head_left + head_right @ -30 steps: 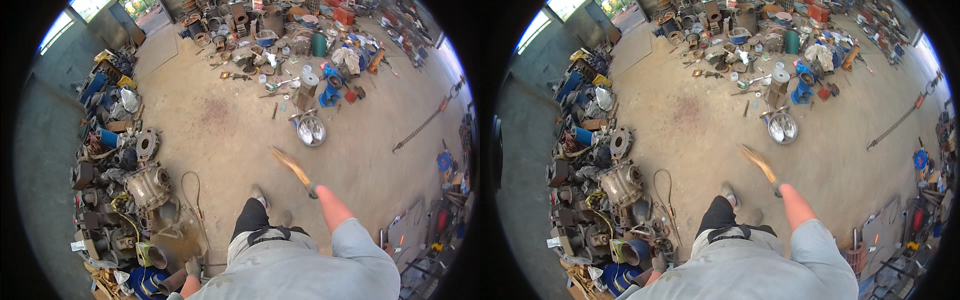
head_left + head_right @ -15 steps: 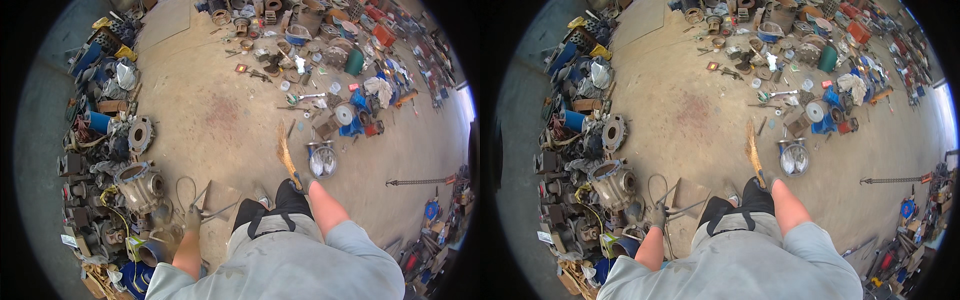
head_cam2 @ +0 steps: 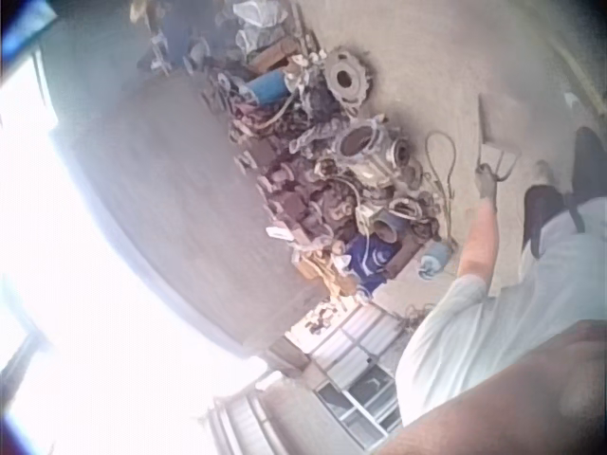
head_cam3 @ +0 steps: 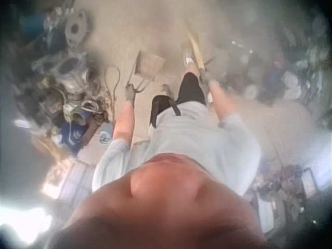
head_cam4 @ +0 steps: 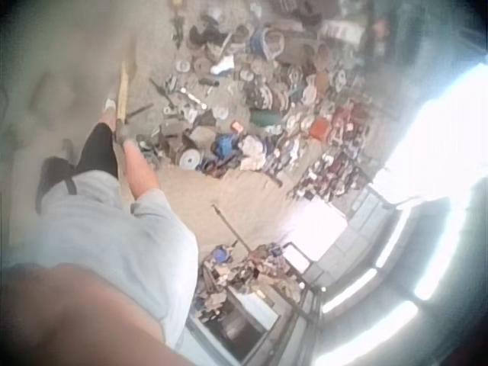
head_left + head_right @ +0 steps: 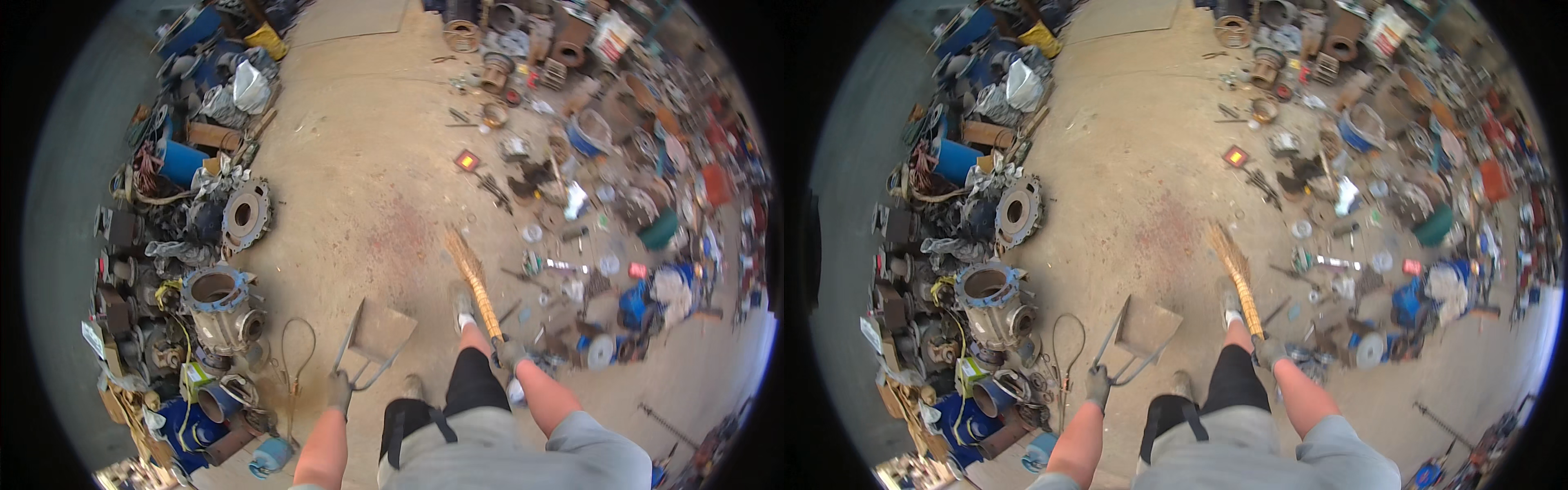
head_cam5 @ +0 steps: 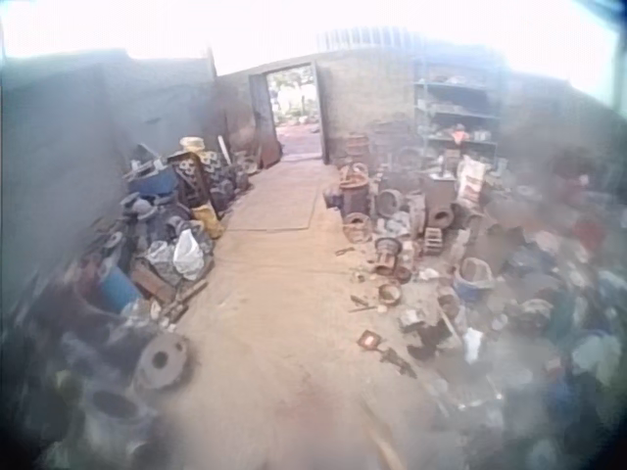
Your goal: The person cleans a suspended motor rotor using a metal tool to scrape debris from the slots, then uses a remote control to lower the rotor. The person then sweeps the floor with a broom and dustpan.
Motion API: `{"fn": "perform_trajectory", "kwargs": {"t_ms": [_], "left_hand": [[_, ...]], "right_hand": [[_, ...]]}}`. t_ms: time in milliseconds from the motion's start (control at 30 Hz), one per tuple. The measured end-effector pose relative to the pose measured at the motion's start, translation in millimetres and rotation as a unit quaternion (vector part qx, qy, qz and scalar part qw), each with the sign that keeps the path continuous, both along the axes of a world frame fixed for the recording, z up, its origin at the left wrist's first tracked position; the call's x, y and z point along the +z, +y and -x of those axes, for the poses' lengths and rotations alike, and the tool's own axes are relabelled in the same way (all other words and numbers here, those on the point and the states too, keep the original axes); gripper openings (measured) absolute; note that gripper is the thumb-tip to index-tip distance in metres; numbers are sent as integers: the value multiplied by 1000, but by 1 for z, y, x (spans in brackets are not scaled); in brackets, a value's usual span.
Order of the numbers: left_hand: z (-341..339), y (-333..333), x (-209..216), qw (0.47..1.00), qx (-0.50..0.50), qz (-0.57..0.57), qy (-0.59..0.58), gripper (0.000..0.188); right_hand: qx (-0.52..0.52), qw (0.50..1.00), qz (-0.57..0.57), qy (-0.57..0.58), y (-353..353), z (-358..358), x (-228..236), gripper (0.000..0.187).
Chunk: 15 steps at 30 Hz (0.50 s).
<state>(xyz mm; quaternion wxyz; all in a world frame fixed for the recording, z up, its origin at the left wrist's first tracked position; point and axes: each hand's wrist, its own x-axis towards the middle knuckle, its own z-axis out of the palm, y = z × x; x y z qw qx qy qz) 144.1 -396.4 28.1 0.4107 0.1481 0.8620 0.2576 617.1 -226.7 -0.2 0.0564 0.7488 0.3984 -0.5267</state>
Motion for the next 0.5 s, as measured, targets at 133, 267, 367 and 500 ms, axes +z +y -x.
{"fn": "perform_trajectory", "kwargs": {"t_ms": [133,267,367,500], "left_hand": [[3,-15,-56,994,-6,2,113,25],[-4,-22,-109,991,3,54,122,23],[-30,-13,-129,988,110,61,92,21],[-47,22,-146,949,281,141,15,33]], "right_hand": [[191,980,-62,-10,159,39,-61,52],[276,954,-97,-72,321,112,-123,62],[300,937,-172,-57,425,172,-168,57],[285,947,-144,-37,511,240,-233,64]]}}
